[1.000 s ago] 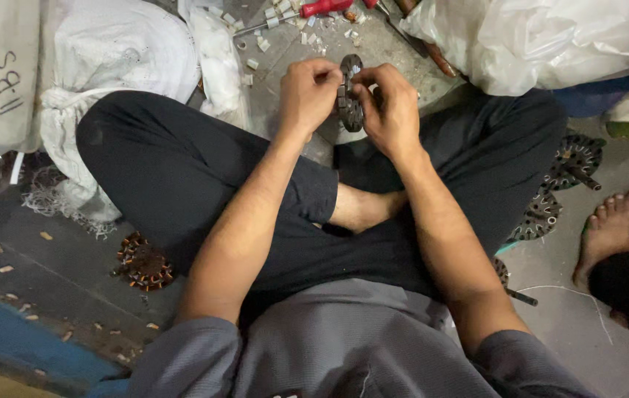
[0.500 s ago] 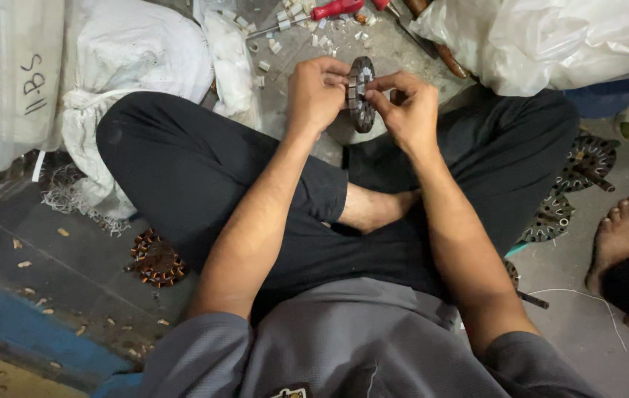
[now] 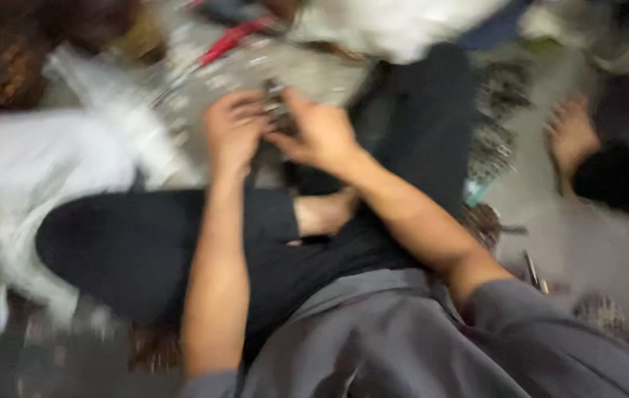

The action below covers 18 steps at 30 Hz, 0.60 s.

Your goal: The person sits on the floor and assembles small white plastic pieces into the slots of a circular metal component. They handle the parts by hand, picking them from a nearby container and inserting them into the metal disc, occasionally using a tool to adjust the assembly.

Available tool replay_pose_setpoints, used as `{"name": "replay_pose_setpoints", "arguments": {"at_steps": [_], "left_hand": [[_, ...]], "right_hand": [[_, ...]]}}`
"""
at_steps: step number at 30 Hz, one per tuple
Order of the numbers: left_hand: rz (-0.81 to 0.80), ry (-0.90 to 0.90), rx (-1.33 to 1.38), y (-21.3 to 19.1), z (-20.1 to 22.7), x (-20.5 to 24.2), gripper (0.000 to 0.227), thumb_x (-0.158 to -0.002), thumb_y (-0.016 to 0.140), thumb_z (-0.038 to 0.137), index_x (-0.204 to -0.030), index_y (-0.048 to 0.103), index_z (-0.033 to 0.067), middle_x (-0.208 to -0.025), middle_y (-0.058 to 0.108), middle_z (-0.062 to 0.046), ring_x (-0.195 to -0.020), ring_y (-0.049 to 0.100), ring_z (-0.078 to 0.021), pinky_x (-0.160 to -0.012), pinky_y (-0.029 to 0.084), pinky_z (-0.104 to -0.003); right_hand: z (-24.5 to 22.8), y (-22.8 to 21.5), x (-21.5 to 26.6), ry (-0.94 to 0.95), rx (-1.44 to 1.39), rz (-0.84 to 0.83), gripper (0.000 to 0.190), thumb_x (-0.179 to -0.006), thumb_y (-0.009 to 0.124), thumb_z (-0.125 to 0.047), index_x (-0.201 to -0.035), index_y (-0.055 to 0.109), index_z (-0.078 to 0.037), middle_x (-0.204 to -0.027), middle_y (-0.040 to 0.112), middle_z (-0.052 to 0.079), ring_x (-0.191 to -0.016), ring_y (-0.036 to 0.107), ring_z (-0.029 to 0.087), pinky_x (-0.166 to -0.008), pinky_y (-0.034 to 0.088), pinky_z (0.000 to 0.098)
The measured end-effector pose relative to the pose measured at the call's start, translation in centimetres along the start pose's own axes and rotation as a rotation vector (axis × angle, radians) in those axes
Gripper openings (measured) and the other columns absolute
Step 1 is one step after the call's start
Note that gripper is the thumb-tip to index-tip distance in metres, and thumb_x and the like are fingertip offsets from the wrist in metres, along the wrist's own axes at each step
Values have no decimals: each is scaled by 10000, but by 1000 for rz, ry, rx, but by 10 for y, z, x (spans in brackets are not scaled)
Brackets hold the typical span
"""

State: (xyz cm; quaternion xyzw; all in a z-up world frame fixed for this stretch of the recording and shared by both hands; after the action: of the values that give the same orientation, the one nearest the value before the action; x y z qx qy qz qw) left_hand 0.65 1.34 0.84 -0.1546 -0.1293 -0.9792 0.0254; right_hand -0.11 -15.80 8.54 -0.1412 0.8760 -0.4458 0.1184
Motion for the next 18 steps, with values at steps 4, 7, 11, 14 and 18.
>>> {"name": "replay_pose_setpoints", "arguments": {"at_steps": [4,7,11,14,18], "left_hand": [[-110,31,-96,20,16,3,341,-888,642,-112,-1224,647,-54,-1110,740,-152,-1003,754,-219,-876,628,-290],[-76,320,-267,23,34,5,296,-957,701,-122,-1245,637,-93,-1149,733,-165,-1075,727,-219,-951,575,-274],[75,449,-176,13,55,20,192,-1009,680,-115,-1198,658,-84,-1106,723,-157,-992,733,-214,-874,621,-297],[114,405,-83,5,65,33,143,-1020,680,-118,-1154,661,-70,-1076,724,-151,-934,738,-215,-841,630,-315],[95,385,-50,8,78,48,131,-1034,692,-129,-1141,655,-62,-1048,721,-168,-859,727,-216,-761,617,-317]], "right_hand": [[16,-7,7,50,28,82,424,-980,696,-312,-1260,503,-59,-699,674,177,-642,664,426,-541,496,545],[23,-33,15,145,17,79,344,-983,669,-261,-1262,573,-85,-708,687,172,-672,673,410,-591,503,536],[32,-98,57,252,-199,148,394,-935,699,-263,-1289,668,-94,-795,732,152,-673,723,306,-633,546,440],[58,-165,124,124,-318,249,307,-1088,674,-215,-1354,654,-64,-1185,777,100,-1018,755,179,-881,597,335],[128,-225,239,528,-507,427,303,-1043,727,-93,-1342,702,-52,-1002,671,-23,-843,577,53,-757,477,223]]}}
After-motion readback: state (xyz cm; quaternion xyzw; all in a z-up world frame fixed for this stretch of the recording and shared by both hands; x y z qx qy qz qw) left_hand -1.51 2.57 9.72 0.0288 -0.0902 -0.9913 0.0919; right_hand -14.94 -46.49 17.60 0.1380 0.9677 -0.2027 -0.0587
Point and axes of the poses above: each hand's wrist, its own x-axis away from the middle knuckle, its own y-axis out of the palm, z = x × y, the point moved 3 cm from there along -x, towards the middle knuckle
